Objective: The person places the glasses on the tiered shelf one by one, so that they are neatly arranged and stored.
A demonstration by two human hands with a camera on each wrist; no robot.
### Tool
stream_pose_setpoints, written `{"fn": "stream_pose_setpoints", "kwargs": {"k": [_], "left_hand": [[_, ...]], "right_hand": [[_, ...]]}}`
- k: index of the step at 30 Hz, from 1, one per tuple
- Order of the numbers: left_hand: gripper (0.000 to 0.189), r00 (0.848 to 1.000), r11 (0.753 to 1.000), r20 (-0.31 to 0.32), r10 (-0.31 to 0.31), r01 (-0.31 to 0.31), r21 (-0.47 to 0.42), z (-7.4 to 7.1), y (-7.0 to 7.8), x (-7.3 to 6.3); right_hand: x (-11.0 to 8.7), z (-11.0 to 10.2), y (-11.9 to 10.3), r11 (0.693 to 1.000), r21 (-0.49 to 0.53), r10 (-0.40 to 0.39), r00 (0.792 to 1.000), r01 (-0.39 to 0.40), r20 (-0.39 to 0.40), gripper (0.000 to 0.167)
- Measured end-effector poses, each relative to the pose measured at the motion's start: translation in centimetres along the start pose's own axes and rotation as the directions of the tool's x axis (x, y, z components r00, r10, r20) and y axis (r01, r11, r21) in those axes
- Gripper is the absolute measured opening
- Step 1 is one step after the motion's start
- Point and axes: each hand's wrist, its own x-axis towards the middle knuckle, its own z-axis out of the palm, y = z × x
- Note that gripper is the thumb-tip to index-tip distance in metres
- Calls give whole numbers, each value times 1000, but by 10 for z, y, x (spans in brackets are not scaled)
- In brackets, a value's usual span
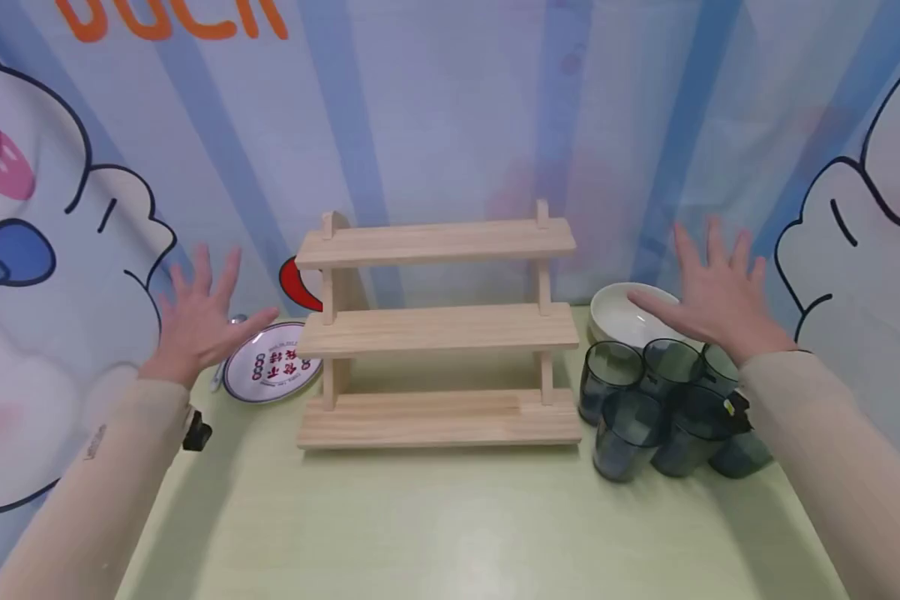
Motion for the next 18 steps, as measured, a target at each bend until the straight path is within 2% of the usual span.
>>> {"fn": "stream_pose_setpoints", "kwargs": {"k": [2, 5, 9, 12, 14, 18], "left_hand": [[110, 1000, 999, 13, 2, -1, -54, 0, 2, -1], [106, 998, 986, 69, -3, 14, -166, 5, 8, -5], [100, 991, 940, 131, 24, 22, -341, 16, 19, -10], [92, 984, 890, 173, 39, 44, -454, 24, 27, -12], [86, 976, 847, 213, 43, 78, -525, 28, 31, -14], [78, 954, 746, 294, 52, 158, -647, 38, 33, -17]], "right_hand": [[-5, -3, 1, 1000, 12, -13, 1000, 13, -14, 113], [-18, -5, 4, 999, 34, -17, 999, 18, -36, 110], [-39, -6, 9, 997, 80, 9, 997, -2, -83, 107], [-52, -5, 16, 994, 113, 22, 994, -10, -109, 103], [-61, -2, 21, 992, 127, 20, 993, -5, -118, 100], [-77, 8, 31, 986, 167, 18, 992, 3, -121, 94]]}}
